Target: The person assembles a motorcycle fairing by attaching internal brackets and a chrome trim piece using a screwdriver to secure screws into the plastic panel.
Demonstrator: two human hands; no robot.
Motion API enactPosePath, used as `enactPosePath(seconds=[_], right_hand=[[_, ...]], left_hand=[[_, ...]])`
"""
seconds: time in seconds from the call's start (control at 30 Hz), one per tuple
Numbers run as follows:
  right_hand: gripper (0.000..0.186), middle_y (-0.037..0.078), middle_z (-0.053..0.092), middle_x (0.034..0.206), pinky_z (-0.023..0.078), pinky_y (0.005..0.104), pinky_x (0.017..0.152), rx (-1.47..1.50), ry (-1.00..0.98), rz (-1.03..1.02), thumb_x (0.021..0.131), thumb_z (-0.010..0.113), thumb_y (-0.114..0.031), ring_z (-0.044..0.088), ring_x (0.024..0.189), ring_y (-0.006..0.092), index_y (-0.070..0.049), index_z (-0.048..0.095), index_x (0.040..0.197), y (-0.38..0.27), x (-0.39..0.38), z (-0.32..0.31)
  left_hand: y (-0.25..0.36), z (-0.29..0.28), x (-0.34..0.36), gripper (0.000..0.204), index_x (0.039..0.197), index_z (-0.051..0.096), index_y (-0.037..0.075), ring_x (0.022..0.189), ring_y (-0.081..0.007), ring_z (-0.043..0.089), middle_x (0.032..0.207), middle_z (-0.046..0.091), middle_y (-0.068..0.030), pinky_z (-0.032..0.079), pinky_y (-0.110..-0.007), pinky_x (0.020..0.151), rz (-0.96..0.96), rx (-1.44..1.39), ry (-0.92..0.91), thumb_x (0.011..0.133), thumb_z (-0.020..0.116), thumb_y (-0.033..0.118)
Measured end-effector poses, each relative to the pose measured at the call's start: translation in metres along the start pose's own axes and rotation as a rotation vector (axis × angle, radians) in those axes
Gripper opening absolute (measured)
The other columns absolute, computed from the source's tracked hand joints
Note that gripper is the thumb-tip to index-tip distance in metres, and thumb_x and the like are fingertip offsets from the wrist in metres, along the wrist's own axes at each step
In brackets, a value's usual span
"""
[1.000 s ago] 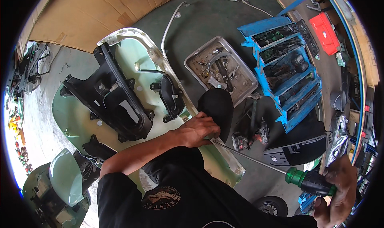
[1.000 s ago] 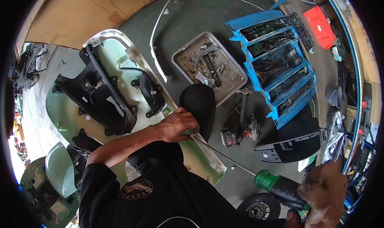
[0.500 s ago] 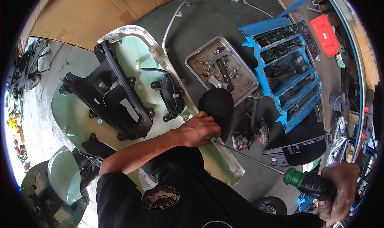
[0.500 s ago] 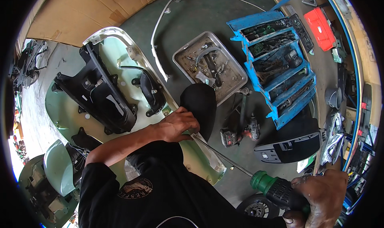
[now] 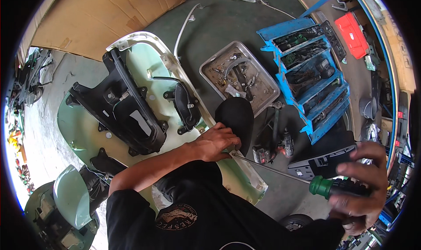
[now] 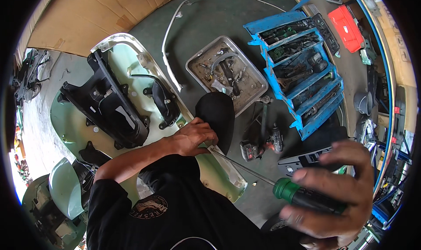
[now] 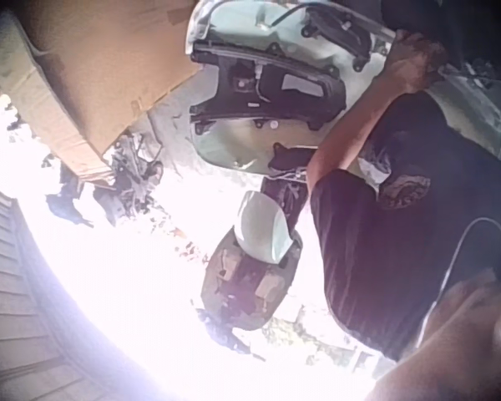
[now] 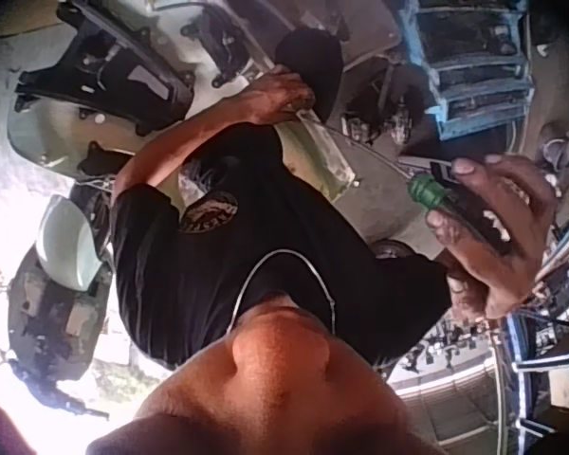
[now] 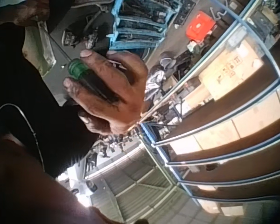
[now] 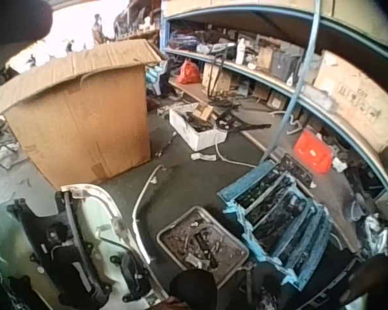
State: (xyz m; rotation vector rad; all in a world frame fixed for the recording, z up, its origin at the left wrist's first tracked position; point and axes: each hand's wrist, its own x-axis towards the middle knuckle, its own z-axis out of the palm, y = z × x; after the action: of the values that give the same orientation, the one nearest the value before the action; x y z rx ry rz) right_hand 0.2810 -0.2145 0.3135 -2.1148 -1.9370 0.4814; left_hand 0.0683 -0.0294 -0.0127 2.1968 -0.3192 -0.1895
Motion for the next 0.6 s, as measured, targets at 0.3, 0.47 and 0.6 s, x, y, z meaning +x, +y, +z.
enactPosePath(seconds=[0.3, 0.47, 0.6], right_hand=[[0.028, 0.018, 0.062, 0.076, 0.05, 0.0414, 0.062, 1.598, 0.849, -0.597, 0.098, 0.058, -0.028, 0.061, 0.056, 0.0239, -0.008, 0.061, 0.077, 0.001, 0.04, 0.106], [0.019, 0.014, 0.057, 0.065, 0.048, 0.0343, 0.058, 1.335, 1.041, -0.471, 0.092, 0.064, -0.02, 0.061, 0.054, 0.0239, -0.01, 0.057, 0.077, 0.027, 0.035, 0.103], [0.014, 0.011, 0.055, 0.068, 0.047, 0.0294, 0.059, 1.848, -0.137, -1.374, 0.095, 0.063, -0.021, 0.058, 0.054, 0.0221, -0.01, 0.063, 0.087, 0.044, 0.044, 0.105]], left_hand=[[-0.009, 0.005, 0.009, 0.047, 0.12, 0.066, 0.019, 0.105, -0.0175, 0.056, 0.106, 0.064, 0.0037, 0.035, -0.039, 0.096, 0.147, 0.183, 0.029, 0.076, 0.08, 0.029], [-0.004, 0.012, 0.005, 0.043, 0.116, 0.067, 0.019, 0.104, -0.0165, 0.055, 0.104, 0.063, 0.004, 0.035, -0.039, 0.095, 0.14, 0.207, 0.073, 0.077, 0.079, 0.033], [-0.005, 0.015, 0.004, 0.047, 0.117, 0.066, 0.02, 0.104, -0.0161, 0.055, 0.106, 0.062, 0.0045, 0.035, -0.038, 0.094, 0.152, 0.233, 0.082, 0.074, 0.081, 0.031]])
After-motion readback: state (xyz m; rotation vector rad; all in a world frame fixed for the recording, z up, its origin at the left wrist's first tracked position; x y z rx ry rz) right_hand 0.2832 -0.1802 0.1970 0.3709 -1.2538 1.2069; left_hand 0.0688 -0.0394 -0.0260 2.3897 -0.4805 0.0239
